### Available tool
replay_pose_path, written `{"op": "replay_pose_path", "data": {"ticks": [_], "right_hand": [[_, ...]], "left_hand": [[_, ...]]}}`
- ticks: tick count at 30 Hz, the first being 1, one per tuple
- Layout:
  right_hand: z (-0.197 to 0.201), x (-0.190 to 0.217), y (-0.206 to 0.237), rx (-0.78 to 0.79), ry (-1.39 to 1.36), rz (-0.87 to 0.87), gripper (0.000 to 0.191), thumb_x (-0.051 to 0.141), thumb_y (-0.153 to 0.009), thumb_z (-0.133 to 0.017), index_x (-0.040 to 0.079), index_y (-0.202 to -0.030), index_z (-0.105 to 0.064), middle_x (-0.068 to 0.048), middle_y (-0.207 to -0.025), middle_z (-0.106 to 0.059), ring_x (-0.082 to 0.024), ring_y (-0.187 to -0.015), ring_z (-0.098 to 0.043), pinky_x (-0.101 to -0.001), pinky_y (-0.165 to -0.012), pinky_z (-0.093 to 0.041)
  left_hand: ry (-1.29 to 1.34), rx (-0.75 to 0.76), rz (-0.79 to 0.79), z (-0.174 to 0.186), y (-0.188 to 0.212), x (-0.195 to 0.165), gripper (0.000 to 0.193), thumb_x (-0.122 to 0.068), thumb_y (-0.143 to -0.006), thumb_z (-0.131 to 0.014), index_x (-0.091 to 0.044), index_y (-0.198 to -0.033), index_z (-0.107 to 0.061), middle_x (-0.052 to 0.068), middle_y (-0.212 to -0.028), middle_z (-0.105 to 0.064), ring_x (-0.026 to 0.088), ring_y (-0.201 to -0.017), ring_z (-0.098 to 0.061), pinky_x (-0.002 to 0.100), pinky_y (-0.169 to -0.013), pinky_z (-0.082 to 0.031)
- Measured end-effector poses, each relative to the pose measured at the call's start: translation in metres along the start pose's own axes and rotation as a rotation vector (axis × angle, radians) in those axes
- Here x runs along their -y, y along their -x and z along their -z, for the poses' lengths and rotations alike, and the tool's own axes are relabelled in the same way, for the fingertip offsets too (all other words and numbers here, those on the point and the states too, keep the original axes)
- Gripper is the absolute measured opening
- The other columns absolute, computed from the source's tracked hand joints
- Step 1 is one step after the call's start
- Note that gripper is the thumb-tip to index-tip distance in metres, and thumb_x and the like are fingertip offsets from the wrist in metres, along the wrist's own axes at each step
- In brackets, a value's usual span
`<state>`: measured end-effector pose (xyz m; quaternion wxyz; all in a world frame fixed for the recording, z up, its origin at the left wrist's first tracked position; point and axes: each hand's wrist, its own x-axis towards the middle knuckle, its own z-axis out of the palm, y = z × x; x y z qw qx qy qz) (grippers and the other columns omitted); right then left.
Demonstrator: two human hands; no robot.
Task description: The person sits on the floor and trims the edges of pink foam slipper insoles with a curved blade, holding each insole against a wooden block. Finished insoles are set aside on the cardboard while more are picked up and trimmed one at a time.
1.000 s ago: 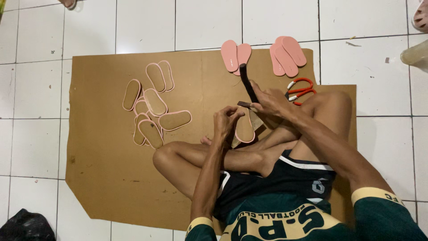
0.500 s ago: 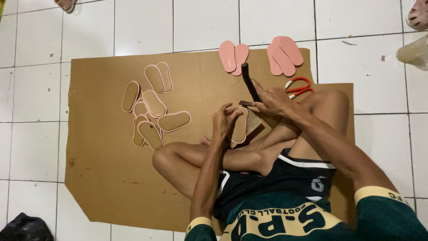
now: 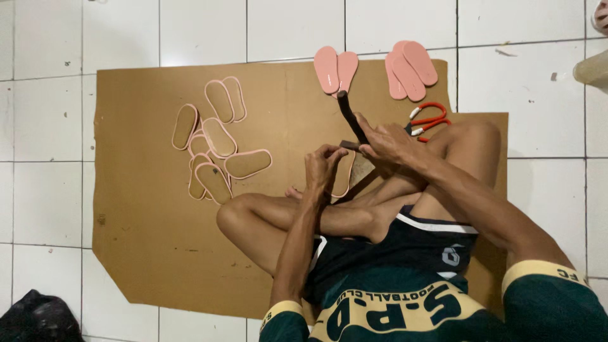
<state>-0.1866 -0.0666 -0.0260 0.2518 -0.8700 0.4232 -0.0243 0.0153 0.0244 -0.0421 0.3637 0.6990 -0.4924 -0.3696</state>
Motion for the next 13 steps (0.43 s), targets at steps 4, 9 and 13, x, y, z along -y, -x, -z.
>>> {"op": "replay_pose_path", "data": {"ticks": [4,9,13], "right_hand": [[0.005,-0.006,0.007,-0.137,-0.036,0.006,0.094,0.032,-0.086,-0.074,0.008,-0.159,-0.02,-0.023,-0.062,-0.065,-0.047,-0.059,-0.065,-0.0536,-0.055,-0.053],[-0.013,-0.015,0.003,-0.159,-0.029,0.004,0.097,0.036,-0.087,-0.077,0.006,-0.159,-0.019,-0.022,-0.061,-0.064,-0.047,-0.06,-0.065,-0.0537,-0.055,-0.053],[-0.017,-0.015,-0.007,-0.143,-0.011,0.012,0.099,0.037,-0.085,-0.078,0.01,-0.16,-0.02,-0.021,-0.062,-0.067,-0.046,-0.061,-0.067,-0.0534,-0.055,-0.053]], "left_hand": [[0.084,-0.021,-0.192,0.002,-0.004,-0.002,0.038,-0.021,-0.088,-0.081,0.004,-0.114,-0.071,0.02,-0.098,-0.076,0.022,-0.089,-0.075,0.033,-0.077,-0.06],[0.096,0.07,-0.076,0.0,-0.006,0.008,0.029,-0.022,-0.089,-0.078,0.0,-0.109,-0.077,0.016,-0.096,-0.08,0.019,-0.085,-0.078,0.031,-0.076,-0.06],[0.021,-0.01,-0.058,-0.006,-0.004,0.006,0.027,-0.023,-0.088,-0.08,-0.002,-0.105,-0.08,0.016,-0.093,-0.081,0.02,-0.082,-0.078,0.031,-0.074,-0.06]]}}
